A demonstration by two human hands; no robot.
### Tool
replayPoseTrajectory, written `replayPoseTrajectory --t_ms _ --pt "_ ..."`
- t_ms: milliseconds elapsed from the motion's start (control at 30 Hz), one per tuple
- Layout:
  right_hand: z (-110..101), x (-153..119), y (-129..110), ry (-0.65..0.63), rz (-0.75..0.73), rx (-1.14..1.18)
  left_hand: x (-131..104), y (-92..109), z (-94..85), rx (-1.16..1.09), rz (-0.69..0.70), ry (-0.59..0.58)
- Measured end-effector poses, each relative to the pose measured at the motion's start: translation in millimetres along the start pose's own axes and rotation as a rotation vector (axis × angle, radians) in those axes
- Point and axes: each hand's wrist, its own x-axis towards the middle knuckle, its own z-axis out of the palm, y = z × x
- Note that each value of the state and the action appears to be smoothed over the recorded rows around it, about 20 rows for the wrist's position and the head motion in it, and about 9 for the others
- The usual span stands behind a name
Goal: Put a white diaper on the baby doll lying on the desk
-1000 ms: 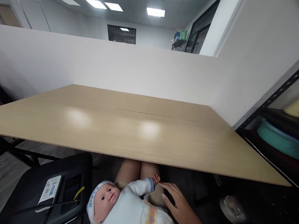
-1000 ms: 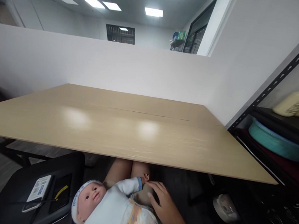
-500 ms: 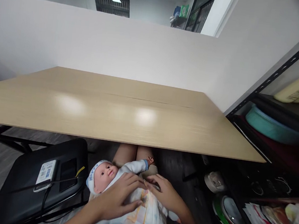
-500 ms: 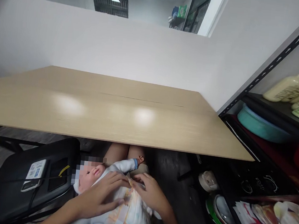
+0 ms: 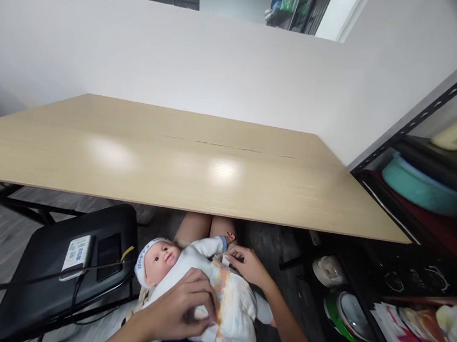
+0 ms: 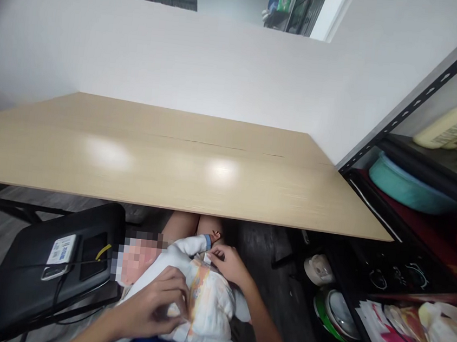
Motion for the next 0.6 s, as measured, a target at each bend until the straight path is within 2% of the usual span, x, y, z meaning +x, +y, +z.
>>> replayPoseTrajectory --t_ms 67,133,233,267,367,433,533,600 --pt "0 9 10 0.047 0.032 -0.014 -4 6 0.7 -0.089 0.024 -0.044" --pt "-3 12 9 0.093 0.043 -0.040 -10 9 3.5 -0.187 0.038 -0.122" --pt "-6 2 -19 0.125 -0.018 -0.056 -20 4 11.2 -0.287 -0.001 -0.200" --pt "-6 -5 -34 0.109 -0.066 -0.049 -23 1 13.6 -0.304 -0.022 -0.211" --pt "1 -27 -75 -0.162 -0.358 -0.064 -29 -1 17.2 -0.305 -0.045 -0.216" --pt "10 -37 -89 -0.266 -0.452 -0.173 -30 4 16.9 -0.282 -0.045 -0.202" --pt "17 -44 -88 -0.289 -0.443 -0.388 -31 12 16.1 -0.265 -0.085 -0.164" --pt "7 -50 -81 -0.280 -0.374 -0.493 -34 14 16.4 -0.262 -0.118 -0.145"
